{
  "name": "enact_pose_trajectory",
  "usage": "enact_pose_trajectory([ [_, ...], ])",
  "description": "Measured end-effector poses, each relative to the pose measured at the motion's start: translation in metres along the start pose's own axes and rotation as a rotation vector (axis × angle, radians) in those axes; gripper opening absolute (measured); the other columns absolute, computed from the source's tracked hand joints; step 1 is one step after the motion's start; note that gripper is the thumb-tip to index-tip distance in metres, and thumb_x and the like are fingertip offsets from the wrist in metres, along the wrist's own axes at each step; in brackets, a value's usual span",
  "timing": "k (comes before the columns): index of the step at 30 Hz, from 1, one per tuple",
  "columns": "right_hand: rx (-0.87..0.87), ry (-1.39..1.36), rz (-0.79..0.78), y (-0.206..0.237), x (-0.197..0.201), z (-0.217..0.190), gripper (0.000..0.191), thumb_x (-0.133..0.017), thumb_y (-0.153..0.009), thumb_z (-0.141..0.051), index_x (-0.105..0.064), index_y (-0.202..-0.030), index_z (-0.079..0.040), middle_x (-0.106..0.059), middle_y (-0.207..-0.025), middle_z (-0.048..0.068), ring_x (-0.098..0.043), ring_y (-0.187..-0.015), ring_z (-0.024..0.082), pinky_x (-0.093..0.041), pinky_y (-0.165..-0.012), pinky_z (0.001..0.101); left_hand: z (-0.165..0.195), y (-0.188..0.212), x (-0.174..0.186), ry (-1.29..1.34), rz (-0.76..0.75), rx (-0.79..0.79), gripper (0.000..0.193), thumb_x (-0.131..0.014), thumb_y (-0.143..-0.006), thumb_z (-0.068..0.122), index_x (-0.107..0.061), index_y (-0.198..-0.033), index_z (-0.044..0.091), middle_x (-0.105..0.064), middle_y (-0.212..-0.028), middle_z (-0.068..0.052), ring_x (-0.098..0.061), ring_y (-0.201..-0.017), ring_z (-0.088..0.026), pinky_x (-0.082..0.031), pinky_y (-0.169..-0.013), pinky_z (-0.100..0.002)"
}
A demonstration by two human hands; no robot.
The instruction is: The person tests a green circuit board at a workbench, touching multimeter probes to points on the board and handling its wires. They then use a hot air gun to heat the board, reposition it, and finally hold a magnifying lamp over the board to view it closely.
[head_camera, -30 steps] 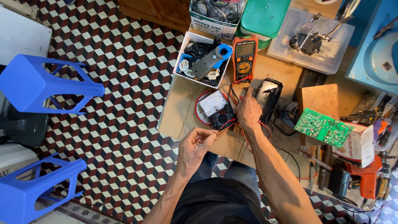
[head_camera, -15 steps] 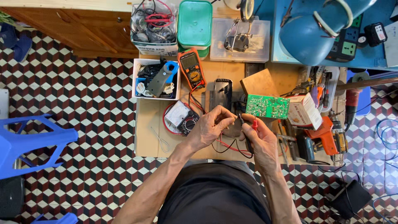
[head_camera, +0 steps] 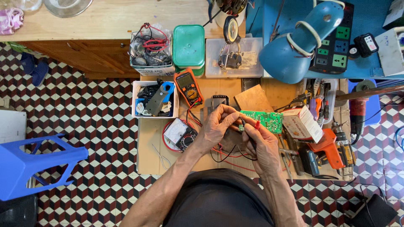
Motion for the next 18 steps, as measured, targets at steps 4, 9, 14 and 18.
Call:
enact_pose_trajectory([
  [4,0.129,-0.047,0.090,-0.005,0.004,-0.011,0.032,-0.063,-0.099,-0.014,-0.069,-0.128,-0.003,-0.059,-0.075,0.000,-0.037,-0.047,0.002,-0.026,-0.039,0.0178,-0.026,-0.012,-0.013,0.318,0.144,0.094,0.024,-0.067,-0.102,0.023,-0.065,-0.116,0.004,-0.071,-0.103,-0.005,-0.069,-0.094,-0.012,-0.057,-0.084,-0.028],
  [9,0.163,-0.079,0.138,-0.014,0.017,-0.014,0.031,-0.063,-0.099,-0.012,-0.069,-0.127,-0.002,-0.060,-0.078,0.000,-0.038,-0.049,0.001,-0.028,-0.041,0.0170,-0.055,-0.009,-0.031,0.688,0.182,0.233,0.027,-0.070,-0.097,0.020,-0.068,-0.122,0.008,-0.073,-0.107,-0.003,-0.070,-0.098,-0.010,-0.057,-0.088,-0.025],
  [14,0.188,-0.063,0.123,-0.015,0.018,-0.013,0.032,-0.062,-0.101,-0.011,-0.068,-0.130,-0.001,-0.060,-0.079,0.001,-0.039,-0.051,0.001,-0.028,-0.042,0.0161,-0.066,-0.017,-0.033,0.699,0.170,0.237,0.023,-0.074,-0.097,0.015,-0.069,-0.118,0.005,-0.073,-0.103,-0.004,-0.068,-0.093,-0.012,-0.055,-0.084,-0.027],
  [18,0.219,0.031,0.117,-0.012,0.012,-0.017,0.039,-0.058,-0.101,-0.015,-0.061,-0.139,-0.003,-0.060,-0.077,-0.001,-0.042,-0.052,0.000,-0.032,-0.044,0.0154,-0.068,-0.018,-0.024,0.739,0.231,0.245,0.021,-0.073,-0.095,0.015,-0.069,-0.114,0.006,-0.075,-0.105,-0.005,-0.070,-0.093,-0.011,-0.056,-0.086,-0.026],
])
Point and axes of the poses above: each hand's wrist, its own y-axis away from the middle knuckle, its own x-axis out of the back of the hand, z = x × y, the point moved 10 cm from there along -y, towards the middle knuckle
